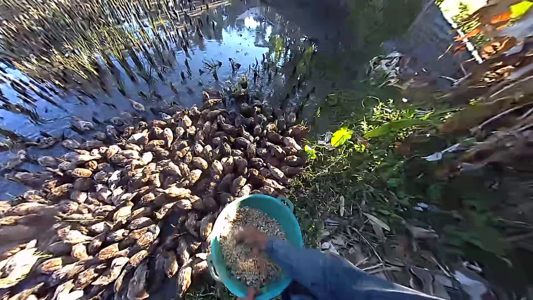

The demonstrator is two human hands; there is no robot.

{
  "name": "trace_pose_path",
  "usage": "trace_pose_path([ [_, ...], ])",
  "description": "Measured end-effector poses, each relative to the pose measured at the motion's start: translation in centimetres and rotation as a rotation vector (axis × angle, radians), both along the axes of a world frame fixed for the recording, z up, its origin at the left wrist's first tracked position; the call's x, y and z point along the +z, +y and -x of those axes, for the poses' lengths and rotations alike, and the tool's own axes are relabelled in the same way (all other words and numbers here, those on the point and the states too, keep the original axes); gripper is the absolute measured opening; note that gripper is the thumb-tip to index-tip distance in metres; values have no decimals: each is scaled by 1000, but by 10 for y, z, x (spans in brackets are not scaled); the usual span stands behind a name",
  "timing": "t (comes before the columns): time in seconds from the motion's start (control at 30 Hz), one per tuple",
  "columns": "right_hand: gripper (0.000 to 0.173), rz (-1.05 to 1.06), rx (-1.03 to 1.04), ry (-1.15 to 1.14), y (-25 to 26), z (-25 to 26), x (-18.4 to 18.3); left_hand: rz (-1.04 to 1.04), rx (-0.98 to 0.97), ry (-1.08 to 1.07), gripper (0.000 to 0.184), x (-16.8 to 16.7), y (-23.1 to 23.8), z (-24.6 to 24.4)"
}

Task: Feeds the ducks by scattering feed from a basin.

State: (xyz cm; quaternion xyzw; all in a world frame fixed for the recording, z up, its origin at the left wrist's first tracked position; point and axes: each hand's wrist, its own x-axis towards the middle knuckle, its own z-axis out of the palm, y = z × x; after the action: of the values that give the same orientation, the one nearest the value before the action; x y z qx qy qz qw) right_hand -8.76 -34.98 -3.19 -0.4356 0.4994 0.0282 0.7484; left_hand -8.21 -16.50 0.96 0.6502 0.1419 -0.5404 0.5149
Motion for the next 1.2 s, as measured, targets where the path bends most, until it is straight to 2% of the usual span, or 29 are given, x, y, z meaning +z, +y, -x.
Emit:
trace_pose_path([
  [0.07,17,-17,-314,-290,-69,12,29,4,36,33,26,-1,-10,-3],
  [0.1,17,21,-462,-380,-108,20,41,8,52,41,29,-1,-14,-3],
  [0.17,22,168,-664,-311,-189,42,57,10,80,39,33,1,-20,-3],
  [0.23,37,333,-685,-130,-257,73,58,9,95,21,34,0,-21,-3],
  [0.3,43,495,-683,-64,-312,99,63,22,108,4,36,-9,-20,-1],
  [0.4,48,558,-645,-17,-348,114,89,12,144,12,40,-14,-21,6],
  [0.47,51,592,-506,43,-345,108,93,0,162,48,41,-24,-19,12],
  [0.53,52,638,-235,123,-312,81,86,-35,185,82,40,-31,-16,15],
  [0.63,48,619,211,119,-218,27,79,-72,250,124,50,-33,-3,17],
  [0.67,46,582,302,79,-184,16,79,-60,269,126,54,-31,5,17],
  [0.73,43,518,312,-44,-126,5,85,-36,282,92,56,-22,36,18],
  [0.83,39,485,237,-210,-73,-5,110,-16,321,39,42,-13,93,18],
  [0.87,39,495,278,-239,-63,-13,116,9,337,15,41,-19,101,10],
  [0.93,40,543,484,-207,-52,-28,113,43,359,11,45,-34,85,-8],
  [1.07,45,749,833,6,-61,-72,78,74,372,-5,51,-31,49,-51],
  [1.2,66,824,853,203,-61,-87,47,85,342,-34,56,-7,61,-51],
])
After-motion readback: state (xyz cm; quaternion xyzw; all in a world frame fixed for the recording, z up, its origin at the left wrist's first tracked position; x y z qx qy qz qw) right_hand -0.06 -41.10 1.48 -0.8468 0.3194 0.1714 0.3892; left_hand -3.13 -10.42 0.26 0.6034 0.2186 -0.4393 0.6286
